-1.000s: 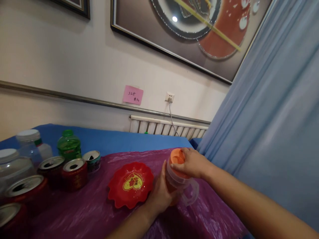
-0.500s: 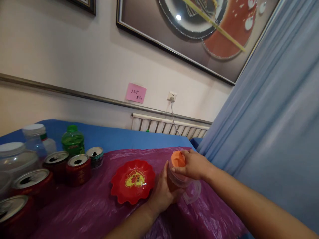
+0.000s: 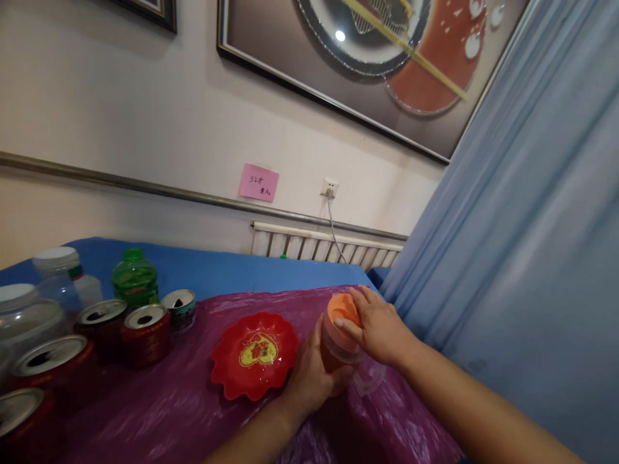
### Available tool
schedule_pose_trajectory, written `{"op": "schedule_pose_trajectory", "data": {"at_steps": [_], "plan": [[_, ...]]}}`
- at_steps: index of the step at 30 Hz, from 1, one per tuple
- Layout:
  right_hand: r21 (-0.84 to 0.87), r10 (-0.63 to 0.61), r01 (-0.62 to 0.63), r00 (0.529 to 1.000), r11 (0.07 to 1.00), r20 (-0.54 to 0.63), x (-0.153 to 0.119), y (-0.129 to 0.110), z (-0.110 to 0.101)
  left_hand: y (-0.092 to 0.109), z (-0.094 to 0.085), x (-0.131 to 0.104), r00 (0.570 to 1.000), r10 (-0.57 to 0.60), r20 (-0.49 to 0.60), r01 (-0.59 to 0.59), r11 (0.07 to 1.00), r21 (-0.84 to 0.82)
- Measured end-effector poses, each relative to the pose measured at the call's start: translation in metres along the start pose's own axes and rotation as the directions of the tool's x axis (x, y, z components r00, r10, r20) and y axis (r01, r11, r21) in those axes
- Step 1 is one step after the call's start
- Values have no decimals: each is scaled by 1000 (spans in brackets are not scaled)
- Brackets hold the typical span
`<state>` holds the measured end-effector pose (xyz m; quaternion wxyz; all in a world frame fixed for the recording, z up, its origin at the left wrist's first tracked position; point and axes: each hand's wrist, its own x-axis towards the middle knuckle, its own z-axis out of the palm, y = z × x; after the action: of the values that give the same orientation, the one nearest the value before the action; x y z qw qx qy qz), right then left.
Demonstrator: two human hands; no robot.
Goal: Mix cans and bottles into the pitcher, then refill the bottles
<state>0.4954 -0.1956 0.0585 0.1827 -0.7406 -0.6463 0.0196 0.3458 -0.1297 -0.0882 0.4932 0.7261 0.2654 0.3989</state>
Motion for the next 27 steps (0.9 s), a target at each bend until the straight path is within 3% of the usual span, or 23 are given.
{"op": "schedule_pose_trajectory", "data": {"at_steps": [5, 7, 9, 12, 15, 20, 23, 27], "plan": [[243, 101, -56, 979, 969, -179, -17, 13, 25, 0, -1, -1, 1000, 15, 7, -16, 995, 94], [342, 215, -102, 926, 934, -312, -28, 20, 37, 0, -2, 0, 1000, 0, 10, -1, 995, 96], [463, 331, -141, 872, 875, -361, -42, 27, 50, 0, -1, 0, 1000, -11, 2, 11, 995, 101], [639, 441, -157, 841, 753, -313, -61, 34, 67, -3, 2, 0, 999, 2, -33, 2, 993, 116], [777, 458, -110, 854, 620, -245, -70, 39, 76, -9, 8, -3, 995, 51, -90, -34, 983, 178], [904, 457, -32, 870, 427, -185, -65, 44, 79, -24, 15, -11, 956, 254, -145, -189, 915, 356], [954, 512, -10, 846, 300, -152, -61, 42, 78, -26, 15, -15, 928, 346, -137, -261, 868, 422], [975, 601, 25, 784, 219, -155, -55, 36, 70, -18, 13, -18, 938, 324, -121, -253, 882, 398]]}}
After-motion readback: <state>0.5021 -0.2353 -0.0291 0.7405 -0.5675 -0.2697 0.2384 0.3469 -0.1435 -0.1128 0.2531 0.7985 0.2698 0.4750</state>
